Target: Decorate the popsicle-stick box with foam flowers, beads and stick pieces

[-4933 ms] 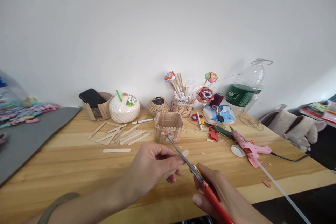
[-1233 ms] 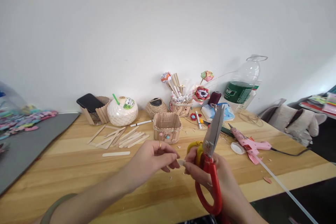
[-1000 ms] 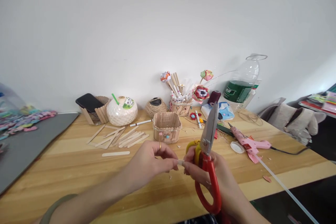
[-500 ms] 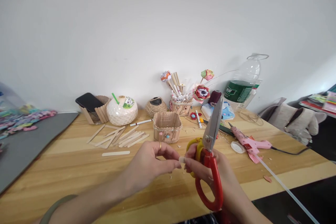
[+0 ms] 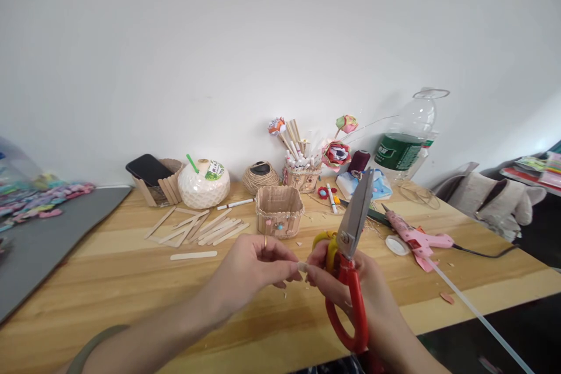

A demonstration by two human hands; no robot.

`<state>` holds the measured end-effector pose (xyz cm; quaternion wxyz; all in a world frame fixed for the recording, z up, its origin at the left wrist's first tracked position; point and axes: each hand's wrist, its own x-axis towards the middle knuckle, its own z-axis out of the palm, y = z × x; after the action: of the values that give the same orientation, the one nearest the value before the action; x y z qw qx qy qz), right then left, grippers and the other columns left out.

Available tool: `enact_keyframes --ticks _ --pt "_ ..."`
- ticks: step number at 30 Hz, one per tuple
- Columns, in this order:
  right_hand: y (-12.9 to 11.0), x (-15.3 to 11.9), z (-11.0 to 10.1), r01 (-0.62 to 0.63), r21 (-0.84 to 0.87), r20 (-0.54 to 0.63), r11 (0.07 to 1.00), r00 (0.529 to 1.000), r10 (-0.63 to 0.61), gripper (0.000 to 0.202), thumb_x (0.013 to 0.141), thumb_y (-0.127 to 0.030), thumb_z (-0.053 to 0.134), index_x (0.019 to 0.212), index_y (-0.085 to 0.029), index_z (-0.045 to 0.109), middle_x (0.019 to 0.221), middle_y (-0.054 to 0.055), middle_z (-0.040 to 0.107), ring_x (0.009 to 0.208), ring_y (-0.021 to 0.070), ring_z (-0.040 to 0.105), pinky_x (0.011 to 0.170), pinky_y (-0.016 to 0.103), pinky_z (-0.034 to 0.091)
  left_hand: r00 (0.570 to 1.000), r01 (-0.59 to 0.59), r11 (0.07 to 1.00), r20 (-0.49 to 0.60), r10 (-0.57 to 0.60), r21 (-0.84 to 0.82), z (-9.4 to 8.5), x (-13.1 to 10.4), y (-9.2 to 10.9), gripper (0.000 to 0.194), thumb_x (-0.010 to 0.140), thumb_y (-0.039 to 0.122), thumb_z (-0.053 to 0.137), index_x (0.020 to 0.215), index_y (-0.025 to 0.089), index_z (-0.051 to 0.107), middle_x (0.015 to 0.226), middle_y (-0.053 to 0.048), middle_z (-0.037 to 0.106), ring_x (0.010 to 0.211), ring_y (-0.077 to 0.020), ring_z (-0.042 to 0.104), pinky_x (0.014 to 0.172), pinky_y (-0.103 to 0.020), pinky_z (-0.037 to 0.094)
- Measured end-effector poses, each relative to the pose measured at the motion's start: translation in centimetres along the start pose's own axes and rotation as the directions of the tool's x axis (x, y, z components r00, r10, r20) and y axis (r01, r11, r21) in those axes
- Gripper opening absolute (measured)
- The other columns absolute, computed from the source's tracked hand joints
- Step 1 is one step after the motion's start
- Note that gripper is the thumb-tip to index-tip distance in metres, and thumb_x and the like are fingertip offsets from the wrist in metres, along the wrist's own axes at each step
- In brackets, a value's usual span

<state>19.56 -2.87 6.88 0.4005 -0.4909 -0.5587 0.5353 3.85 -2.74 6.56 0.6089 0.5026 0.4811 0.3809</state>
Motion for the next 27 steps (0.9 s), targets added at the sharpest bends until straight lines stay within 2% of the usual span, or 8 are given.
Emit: enact_keyframes --ticks 6,10,12,14,17,23,27 --pt "0.0 0.1 0.2 -0.008 0.008 0.002 1.0 1.0 0.008 0.035 0.052 -0.041 0.076 0.061 -0.019 0.05 0.053 -0.005 0.047 0.05 0.0093 0.039 0.047 0.021 0.032 0.999 -0.015 1.0 -0.045 0.014 -0.014 0.0 -0.1 0.0 0.009 0.06 0.023 0.068 0.061 0.015 0.065 0.059 0.0 0.066 0.06 -0.0121 0.058 0.06 -0.024 0.047" --pt "0.8 0.1 -0.5 0.003 -0.044 0.036 0.999 0.999 -0.001 0.038 0.06 -0.053 0.067 0.066 -0.019 0.051 0.054 -0.005 0.043 0.049 0.0105 0.041 0.047 0.023 0.035 0.994 -0.094 0.995 -0.068 0.091 -0.045 -0.3 -0.1 0.0 0.009 0.064 0.025 0.068 0.063 0.016 0.066 0.059 0.0 0.067 0.059 -0.0109 0.058 0.06 -0.023 0.047" --pt "2.0 0.3 -1.3 0.036 -0.092 0.093 0.995 0.995 -0.027 0.045 0.062 -0.063 0.061 0.07 -0.019 0.052 0.054 -0.005 0.039 0.047 0.0096 0.037 0.045 0.023 0.032 0.988 -0.127 0.989 -0.1 0.119 -0.078 -0.5 -0.2 0.2 0.01 0.064 0.025 0.069 0.065 0.016 0.067 0.06 0.0 0.068 0.059 -0.0108 0.059 0.06 -0.022 0.047" --pt "3.2 0.4 -2.1 0.067 -0.142 0.218 0.988 0.975 -0.035 0.055 0.06 -0.071 0.056 0.075 -0.019 0.054 0.055 -0.005 0.036 0.046 0.0089 0.033 0.043 0.022 0.03 0.979 -0.154 0.982 -0.149 0.137 -0.109 -0.6 -0.2 0.4 0.01 0.063 0.025 0.069 0.065 0.016 0.066 0.06 0.0 0.068 0.059 -0.0109 0.059 0.059 -0.022 0.048" --pt "4.2 0.0 -2.8 0.079 -0.217 0.327 0.973 0.945 -0.004 0.058 0.061 -0.073 0.054 0.082 -0.019 0.056 0.057 -0.005 0.036 0.049 0.0096 0.032 0.046 0.022 0.029 0.967 -0.184 0.97 -0.207 0.15 -0.158 -0.7 -0.4 0.9 0.011 0.062 0.026 0.07 0.065 0.016 0.066 0.061 0.0 0.069 0.06 -0.0118 0.061 0.059 -0.022 0.048" --pt "1.7 -2.2 -2.1 0.149 -0.353 0.283 0.924 0.958 -0.046 0.054 0.067 -0.067 0.054 0.097 -0.023 0.06 0.071 0.003 0.054 0.065 0.0187 0.049 0.061 0.027 0.04 0.957 -0.23 0.95 -0.228 0.181 -0.211 -0.6 -0.8 0.9 0.008 0.064 0.024 0.069 0.066 0.017 0.067 0.061 0.0 0.069 0.061 -0.0111 0.062 0.057 -0.02 0.048" --pt "0.8 -2.4 -1.6 0.179 -0.42 0.306 0.89 0.951 -0.047 0.056 0.068 -0.065 0.055 0.102 -0.021 0.059 0.076 0.006 0.059 0.073 0.0243 0.054 0.067 0.031 0.042 0.952 -0.245 0.948 -0.234 0.195 -0.205 -0.5 -0.8 0.6 0.007 0.066 0.024 0.069 0.066 0.017 0.068 0.062 0.001 0.068 0.062 -0.0106 0.06 0.058 -0.02 0.048"
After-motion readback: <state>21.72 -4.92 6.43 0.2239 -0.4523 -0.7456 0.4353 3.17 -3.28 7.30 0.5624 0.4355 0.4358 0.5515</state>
